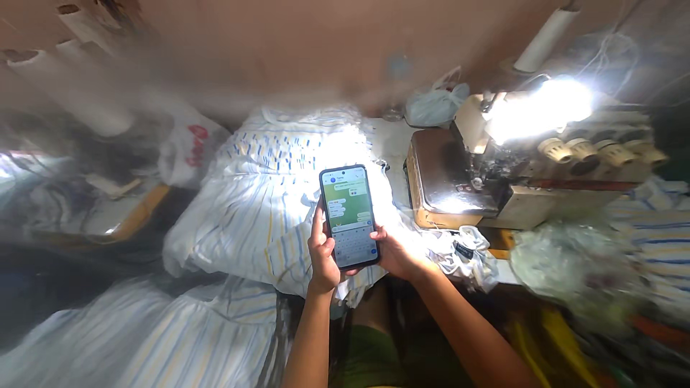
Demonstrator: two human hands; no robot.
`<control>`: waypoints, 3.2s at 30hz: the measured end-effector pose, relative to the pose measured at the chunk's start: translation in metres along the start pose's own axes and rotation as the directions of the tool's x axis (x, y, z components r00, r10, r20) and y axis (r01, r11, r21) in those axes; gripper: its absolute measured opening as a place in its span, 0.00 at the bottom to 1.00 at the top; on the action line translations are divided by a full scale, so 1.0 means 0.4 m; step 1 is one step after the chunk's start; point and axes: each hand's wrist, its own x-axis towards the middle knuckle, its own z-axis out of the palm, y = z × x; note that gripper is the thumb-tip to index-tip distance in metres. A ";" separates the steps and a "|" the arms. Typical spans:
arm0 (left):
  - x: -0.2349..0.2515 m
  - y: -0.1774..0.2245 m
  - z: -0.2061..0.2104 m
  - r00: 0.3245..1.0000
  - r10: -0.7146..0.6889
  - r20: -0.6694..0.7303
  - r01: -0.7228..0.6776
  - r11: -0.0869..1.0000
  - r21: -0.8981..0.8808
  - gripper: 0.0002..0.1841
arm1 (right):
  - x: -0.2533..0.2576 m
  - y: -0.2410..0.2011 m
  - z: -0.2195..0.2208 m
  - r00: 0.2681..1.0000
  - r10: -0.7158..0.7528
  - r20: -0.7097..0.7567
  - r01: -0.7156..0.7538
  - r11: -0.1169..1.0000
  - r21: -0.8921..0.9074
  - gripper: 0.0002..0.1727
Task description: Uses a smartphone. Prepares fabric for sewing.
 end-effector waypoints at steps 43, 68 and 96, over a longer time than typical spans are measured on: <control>0.001 -0.003 0.002 0.998 -0.048 -0.040 0.048 0.999 -0.008 0.54 | -0.006 -0.004 -0.009 0.999 0.043 -0.020 -0.044 0.999 -0.025 0.30; -0.004 -0.001 0.005 0.999 -0.025 -0.039 0.027 0.999 0.045 0.56 | -0.005 -0.003 -0.009 0.999 0.029 -0.024 -0.030 0.998 -0.057 0.23; -0.009 0.001 0.012 0.999 0.009 -0.051 -0.004 0.994 0.111 0.55 | -0.005 0.006 -0.012 0.998 0.022 -0.050 -0.025 0.998 -0.056 0.21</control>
